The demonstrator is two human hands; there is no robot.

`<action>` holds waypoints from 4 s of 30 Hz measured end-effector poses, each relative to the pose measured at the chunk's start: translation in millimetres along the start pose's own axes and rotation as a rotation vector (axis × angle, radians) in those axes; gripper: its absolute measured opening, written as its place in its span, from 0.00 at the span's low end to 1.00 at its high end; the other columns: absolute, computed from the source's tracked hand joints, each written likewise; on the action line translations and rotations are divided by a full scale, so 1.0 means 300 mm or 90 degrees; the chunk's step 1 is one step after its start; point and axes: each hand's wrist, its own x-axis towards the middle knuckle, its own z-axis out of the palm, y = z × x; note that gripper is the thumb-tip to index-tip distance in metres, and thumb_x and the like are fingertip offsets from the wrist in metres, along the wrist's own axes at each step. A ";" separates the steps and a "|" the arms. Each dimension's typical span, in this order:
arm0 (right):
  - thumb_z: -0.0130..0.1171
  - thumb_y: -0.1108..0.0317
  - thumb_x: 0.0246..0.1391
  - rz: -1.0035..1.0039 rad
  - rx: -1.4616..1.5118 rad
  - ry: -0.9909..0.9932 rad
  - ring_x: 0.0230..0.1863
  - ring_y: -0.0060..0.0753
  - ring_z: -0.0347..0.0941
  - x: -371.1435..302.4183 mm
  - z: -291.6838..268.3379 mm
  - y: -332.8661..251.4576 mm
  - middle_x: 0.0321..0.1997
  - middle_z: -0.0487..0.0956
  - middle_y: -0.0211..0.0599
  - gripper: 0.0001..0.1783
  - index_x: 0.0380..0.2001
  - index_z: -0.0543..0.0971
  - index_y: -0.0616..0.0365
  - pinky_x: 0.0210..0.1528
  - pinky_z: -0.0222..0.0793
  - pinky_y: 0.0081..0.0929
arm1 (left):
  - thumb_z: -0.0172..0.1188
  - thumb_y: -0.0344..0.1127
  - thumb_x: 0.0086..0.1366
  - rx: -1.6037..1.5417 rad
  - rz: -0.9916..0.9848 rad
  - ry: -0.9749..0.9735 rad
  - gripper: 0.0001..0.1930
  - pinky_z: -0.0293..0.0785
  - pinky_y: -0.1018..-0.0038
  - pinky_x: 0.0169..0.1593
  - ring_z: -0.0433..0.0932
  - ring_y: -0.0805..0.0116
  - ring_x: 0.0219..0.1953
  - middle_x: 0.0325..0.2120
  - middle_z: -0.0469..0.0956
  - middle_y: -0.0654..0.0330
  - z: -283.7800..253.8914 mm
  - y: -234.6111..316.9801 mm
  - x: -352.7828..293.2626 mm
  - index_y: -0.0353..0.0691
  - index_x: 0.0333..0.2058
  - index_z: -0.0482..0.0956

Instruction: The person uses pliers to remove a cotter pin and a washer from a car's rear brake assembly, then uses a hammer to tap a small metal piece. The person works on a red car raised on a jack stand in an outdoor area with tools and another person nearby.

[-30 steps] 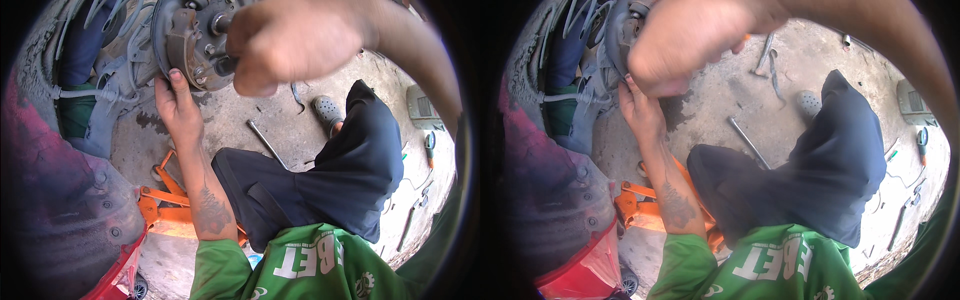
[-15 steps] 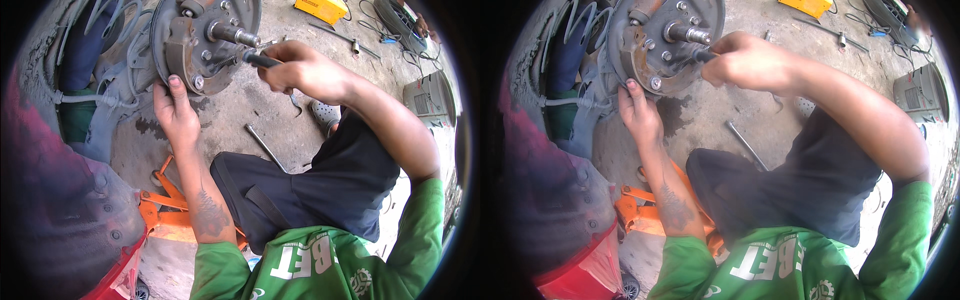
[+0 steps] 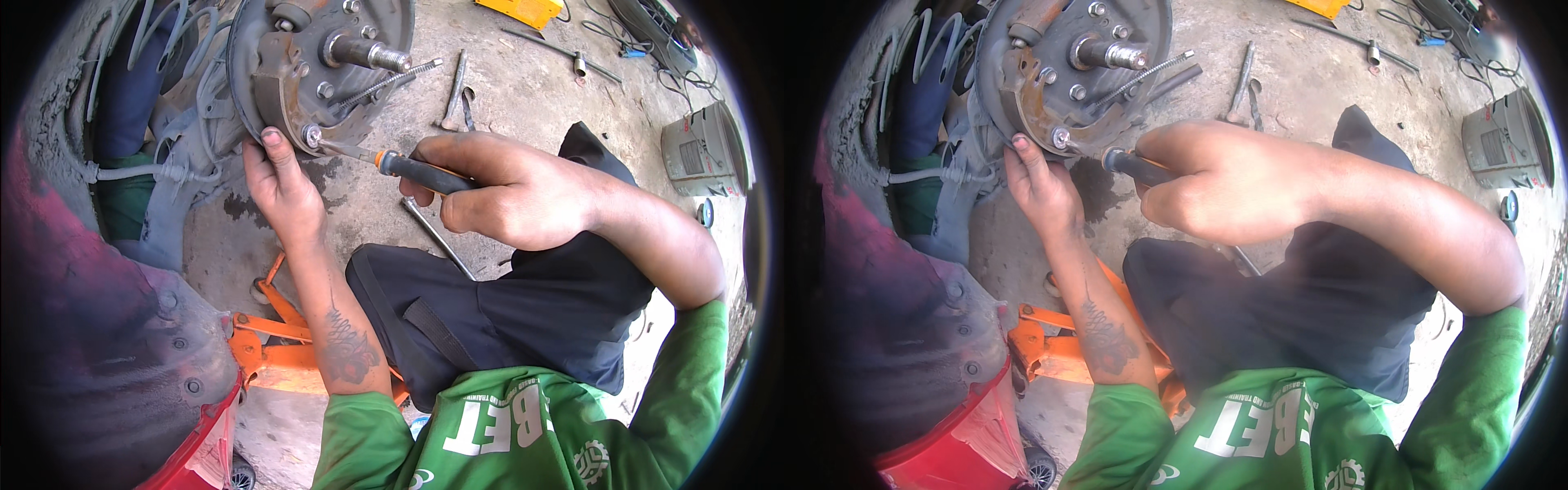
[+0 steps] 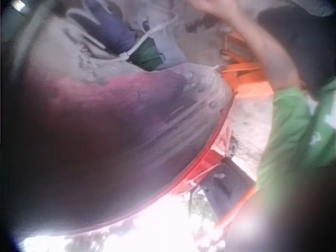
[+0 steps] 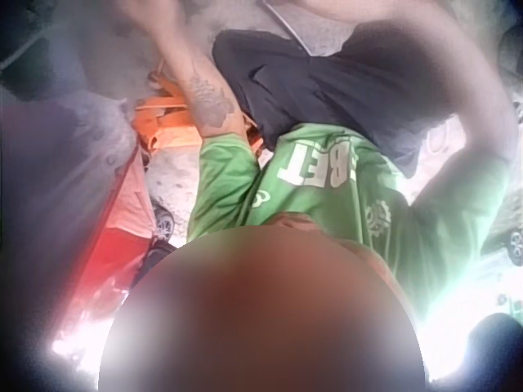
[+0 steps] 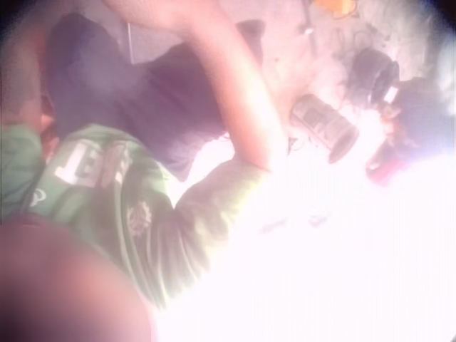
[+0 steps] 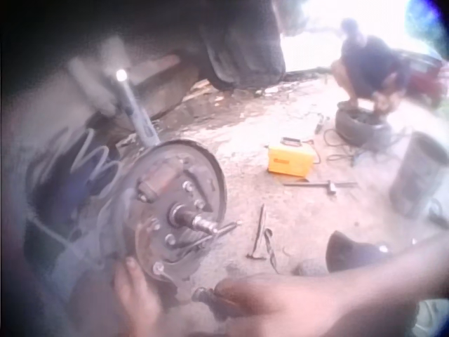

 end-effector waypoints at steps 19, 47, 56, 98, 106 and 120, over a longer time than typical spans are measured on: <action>0.55 0.72 0.43 -0.207 -0.099 0.073 0.35 0.54 0.69 0.050 0.017 0.036 0.32 0.69 0.49 0.11 0.30 0.70 0.67 0.38 0.64 0.42 | 0.48 0.49 0.75 -0.102 -0.019 -0.008 0.23 0.62 0.62 0.62 0.68 0.65 0.57 0.54 0.71 0.52 0.019 0.006 -0.004 0.31 0.52 0.67; 0.55 0.71 0.43 -0.278 -0.058 0.255 0.36 0.58 0.69 0.093 0.266 0.070 0.33 0.69 0.55 0.14 0.34 0.68 0.67 0.39 0.66 0.46 | 0.49 0.49 0.75 -0.063 -0.053 0.111 0.20 0.66 0.76 0.46 0.68 0.75 0.38 0.35 0.73 0.63 0.063 0.033 -0.019 0.33 0.39 0.71; 0.54 0.71 0.42 -0.291 0.045 0.384 0.34 0.56 0.66 0.206 0.402 0.078 0.31 0.66 0.52 0.14 0.32 0.65 0.67 0.39 0.65 0.44 | 0.49 0.48 0.75 0.053 -0.044 0.112 0.20 0.66 0.75 0.42 0.67 0.75 0.35 0.31 0.71 0.63 0.059 0.061 -0.020 0.33 0.36 0.71; 0.53 0.74 0.50 -0.130 0.149 0.014 0.42 0.28 0.69 0.076 -0.084 0.200 0.38 0.73 0.37 0.18 0.47 0.75 0.63 0.45 0.66 0.28 | 0.36 0.55 0.77 0.221 0.043 0.422 0.34 0.66 0.69 0.56 0.72 0.60 0.50 0.50 0.72 0.43 0.219 -0.022 -0.018 0.20 0.52 0.68; 0.56 0.74 0.49 -0.286 0.044 0.038 0.44 0.47 0.74 0.159 -0.109 0.231 0.40 0.74 0.49 0.16 0.43 0.75 0.67 0.45 0.69 0.38 | 0.27 0.65 0.74 0.371 -0.022 0.498 0.43 0.66 0.64 0.59 0.72 0.53 0.53 0.54 0.70 0.41 0.234 -0.023 -0.014 0.21 0.55 0.67; 0.56 0.66 0.52 -0.159 -0.059 -0.071 0.40 0.44 0.75 0.104 -0.177 0.049 0.34 0.78 0.50 0.17 0.41 0.76 0.69 0.44 0.70 0.38 | 0.31 0.59 0.76 0.302 -0.037 0.525 0.39 0.62 0.63 0.60 0.69 0.51 0.55 0.54 0.67 0.36 0.236 -0.021 -0.020 0.17 0.55 0.63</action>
